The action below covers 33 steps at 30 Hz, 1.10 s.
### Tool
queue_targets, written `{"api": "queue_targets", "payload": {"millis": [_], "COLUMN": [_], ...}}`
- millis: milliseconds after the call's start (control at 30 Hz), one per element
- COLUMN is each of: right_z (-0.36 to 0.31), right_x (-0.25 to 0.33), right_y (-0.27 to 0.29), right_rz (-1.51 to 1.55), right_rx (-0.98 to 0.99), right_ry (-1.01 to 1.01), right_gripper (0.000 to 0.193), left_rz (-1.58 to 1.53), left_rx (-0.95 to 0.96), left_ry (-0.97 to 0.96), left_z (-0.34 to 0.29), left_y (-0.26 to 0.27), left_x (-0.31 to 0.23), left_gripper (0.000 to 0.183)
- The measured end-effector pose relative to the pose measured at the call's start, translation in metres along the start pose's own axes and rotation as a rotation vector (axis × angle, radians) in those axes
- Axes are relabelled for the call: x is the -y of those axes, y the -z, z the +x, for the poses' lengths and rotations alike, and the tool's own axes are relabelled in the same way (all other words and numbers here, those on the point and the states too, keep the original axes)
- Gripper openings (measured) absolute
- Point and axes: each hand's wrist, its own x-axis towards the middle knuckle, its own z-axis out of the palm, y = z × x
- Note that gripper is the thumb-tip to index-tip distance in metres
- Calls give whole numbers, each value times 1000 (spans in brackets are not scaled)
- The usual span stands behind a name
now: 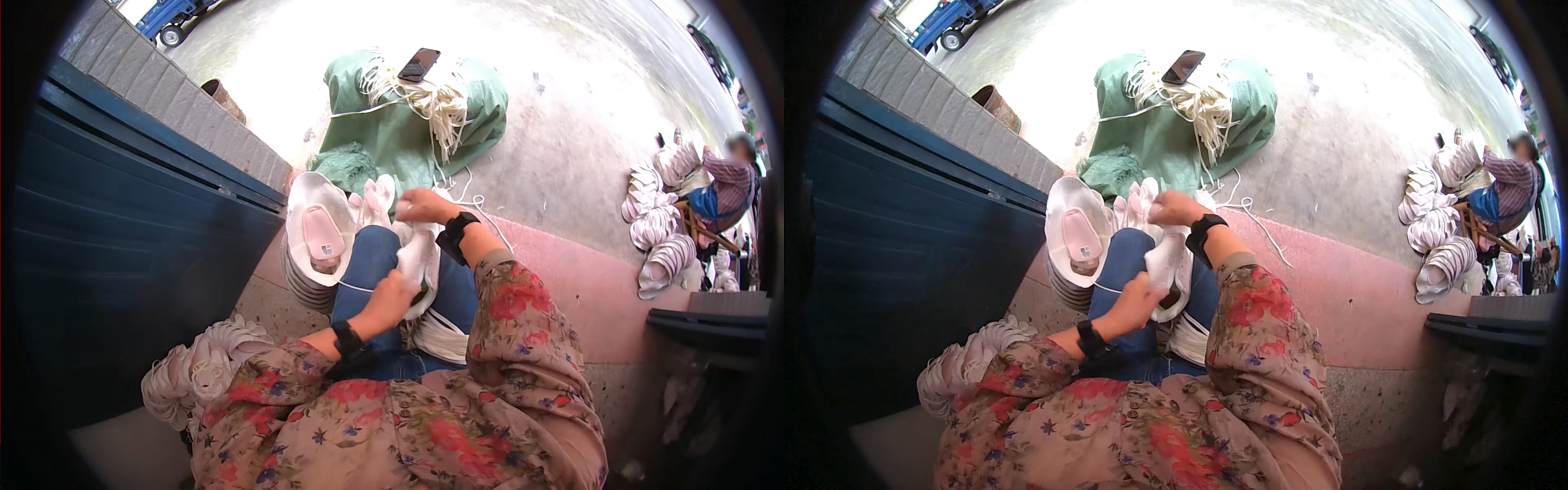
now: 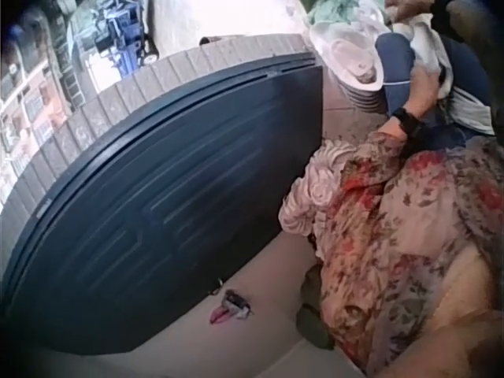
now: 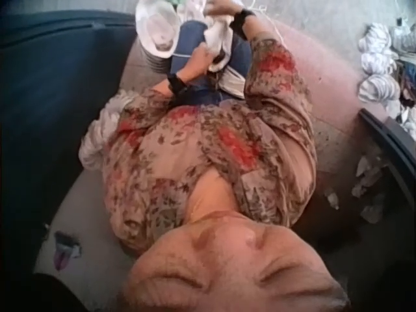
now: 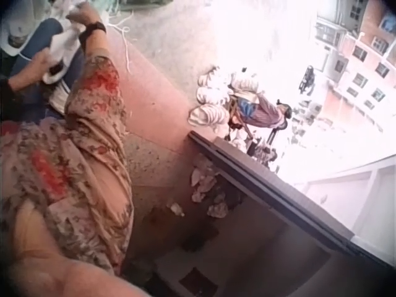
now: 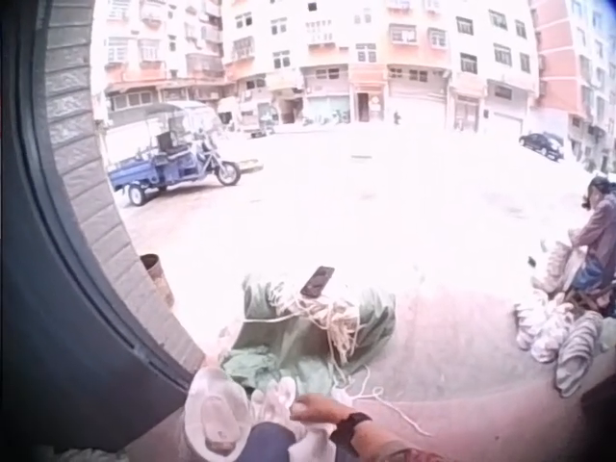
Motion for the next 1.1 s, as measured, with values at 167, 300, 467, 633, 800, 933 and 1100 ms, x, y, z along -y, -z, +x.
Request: {"api": "queue_targets", "payload": {"millis": [167, 300, 467, 633, 800, 933, 1100], "right_z": [-14, -23, -50, -89, -127, -152, -159], "right_x": [10, 10, -21, -60, -12, 35, 55], "right_y": [1, 8, 23, 17, -51, -76, -82], "right_rz": [531, -80, 204, 367, 163, -129, -187], "right_rx": [-254, -488, -585, -872, -556, -577, -540], "right_ry": [69, 50, -74, -241, 62, 56, -43], "right_gripper": [37, 34, 34, 29, 30, 57, 65], "left_rz": [-437, -569, -611, -1056, -966, -765, 254], "left_rx": [108, 116, 157, 241, 482, 417, -75], "left_ry": [353, 351, 329, 514, 634, 602, -193], "left_z": [-16, -17, -21, -18, -7, -1, -13], "left_y": [20, 11, 7, 24, 0, -7, 9], "left_x": [-5, -7, 3, 1, 0, 6, 22], "left_gripper": [30, 30, 29, 26, 29, 32, 32]}}
